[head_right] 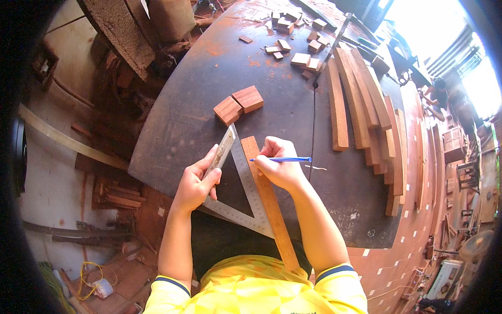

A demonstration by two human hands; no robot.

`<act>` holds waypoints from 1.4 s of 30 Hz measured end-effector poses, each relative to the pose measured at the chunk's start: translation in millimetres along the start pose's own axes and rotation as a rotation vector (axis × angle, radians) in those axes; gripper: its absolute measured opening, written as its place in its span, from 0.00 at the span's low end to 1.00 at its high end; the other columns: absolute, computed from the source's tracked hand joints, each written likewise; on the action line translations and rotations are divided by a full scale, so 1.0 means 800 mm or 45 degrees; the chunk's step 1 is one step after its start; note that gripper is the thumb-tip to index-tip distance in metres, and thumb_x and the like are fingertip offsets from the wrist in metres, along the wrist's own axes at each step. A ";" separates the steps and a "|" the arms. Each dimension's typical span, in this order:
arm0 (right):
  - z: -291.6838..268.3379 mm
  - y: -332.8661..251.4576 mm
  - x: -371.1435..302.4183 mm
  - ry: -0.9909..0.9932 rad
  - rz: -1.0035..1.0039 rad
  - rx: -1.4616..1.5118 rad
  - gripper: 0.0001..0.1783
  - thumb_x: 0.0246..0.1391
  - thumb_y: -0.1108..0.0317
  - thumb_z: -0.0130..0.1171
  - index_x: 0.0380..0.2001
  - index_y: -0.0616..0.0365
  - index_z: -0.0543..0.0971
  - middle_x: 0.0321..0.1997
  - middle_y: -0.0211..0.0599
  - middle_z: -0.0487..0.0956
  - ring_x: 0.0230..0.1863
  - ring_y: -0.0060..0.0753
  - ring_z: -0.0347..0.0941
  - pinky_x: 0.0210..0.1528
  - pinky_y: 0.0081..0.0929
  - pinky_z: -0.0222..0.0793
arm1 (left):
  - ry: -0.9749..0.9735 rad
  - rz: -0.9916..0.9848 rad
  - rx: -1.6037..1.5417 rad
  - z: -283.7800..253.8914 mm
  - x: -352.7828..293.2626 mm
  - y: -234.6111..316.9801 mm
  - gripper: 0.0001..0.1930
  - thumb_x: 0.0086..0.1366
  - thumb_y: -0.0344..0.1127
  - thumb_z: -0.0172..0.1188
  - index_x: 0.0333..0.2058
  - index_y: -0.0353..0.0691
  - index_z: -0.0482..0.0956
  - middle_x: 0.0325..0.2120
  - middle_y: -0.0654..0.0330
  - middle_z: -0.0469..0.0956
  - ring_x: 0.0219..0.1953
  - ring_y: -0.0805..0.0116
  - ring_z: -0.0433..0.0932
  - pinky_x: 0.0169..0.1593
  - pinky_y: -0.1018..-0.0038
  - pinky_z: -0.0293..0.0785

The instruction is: The person uses a triangular ruler and a pen to mark lines on small wooden planks on a workbench. The person repeatedly positions the ruler, draws lines, and repositions the wood to mark multiple pieces in a workshop setting.

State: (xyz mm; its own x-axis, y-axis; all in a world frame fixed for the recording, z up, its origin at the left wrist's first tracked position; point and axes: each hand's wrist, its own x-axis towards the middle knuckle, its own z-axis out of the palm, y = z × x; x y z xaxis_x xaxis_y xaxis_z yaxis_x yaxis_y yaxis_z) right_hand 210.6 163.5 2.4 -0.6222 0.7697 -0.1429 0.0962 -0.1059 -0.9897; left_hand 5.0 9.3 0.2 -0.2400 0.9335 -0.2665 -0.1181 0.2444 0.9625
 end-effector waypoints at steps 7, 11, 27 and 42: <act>-0.002 0.004 0.000 -0.021 -0.014 -0.043 0.12 0.50 0.76 0.65 0.22 0.61 0.70 0.23 0.33 0.79 0.25 0.20 0.79 0.27 0.23 0.73 | -0.011 -0.014 0.025 -0.001 0.003 -0.001 0.31 0.74 0.30 0.61 0.73 0.39 0.66 0.32 0.64 0.76 0.28 0.80 0.72 0.26 0.80 0.76; 0.003 -0.005 -0.001 -0.018 -0.017 -0.023 0.10 0.50 0.78 0.62 0.22 0.59 0.70 0.22 0.34 0.79 0.23 0.20 0.78 0.24 0.21 0.71 | -0.014 -0.012 0.009 0.000 0.002 0.000 0.31 0.74 0.29 0.61 0.73 0.39 0.66 0.32 0.65 0.76 0.28 0.81 0.72 0.26 0.80 0.76; 0.000 0.000 0.002 -0.013 -0.017 0.011 0.08 0.52 0.76 0.62 0.25 0.61 0.72 0.24 0.33 0.79 0.24 0.21 0.78 0.26 0.24 0.74 | -0.067 -0.118 0.035 0.011 -0.039 0.002 0.31 0.74 0.29 0.61 0.74 0.40 0.65 0.32 0.66 0.76 0.32 0.79 0.73 0.27 0.79 0.78; 0.001 0.014 0.003 0.054 -0.061 -0.074 0.12 0.50 0.69 0.68 0.24 0.62 0.74 0.23 0.32 0.78 0.30 0.16 0.70 0.30 0.25 0.68 | -0.029 -0.062 0.015 0.019 -0.037 0.002 0.31 0.74 0.29 0.62 0.73 0.38 0.66 0.33 0.66 0.78 0.32 0.79 0.75 0.28 0.79 0.79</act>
State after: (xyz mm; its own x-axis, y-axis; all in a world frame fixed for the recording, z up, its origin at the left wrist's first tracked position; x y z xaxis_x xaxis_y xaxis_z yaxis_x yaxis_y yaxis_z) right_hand 209.4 163.9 -9.1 -0.5937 0.7992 -0.0940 0.1131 -0.0327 -0.9930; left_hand 26.3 -14.0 10.1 -0.2121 0.9261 -0.3121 -0.1181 0.2927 0.9489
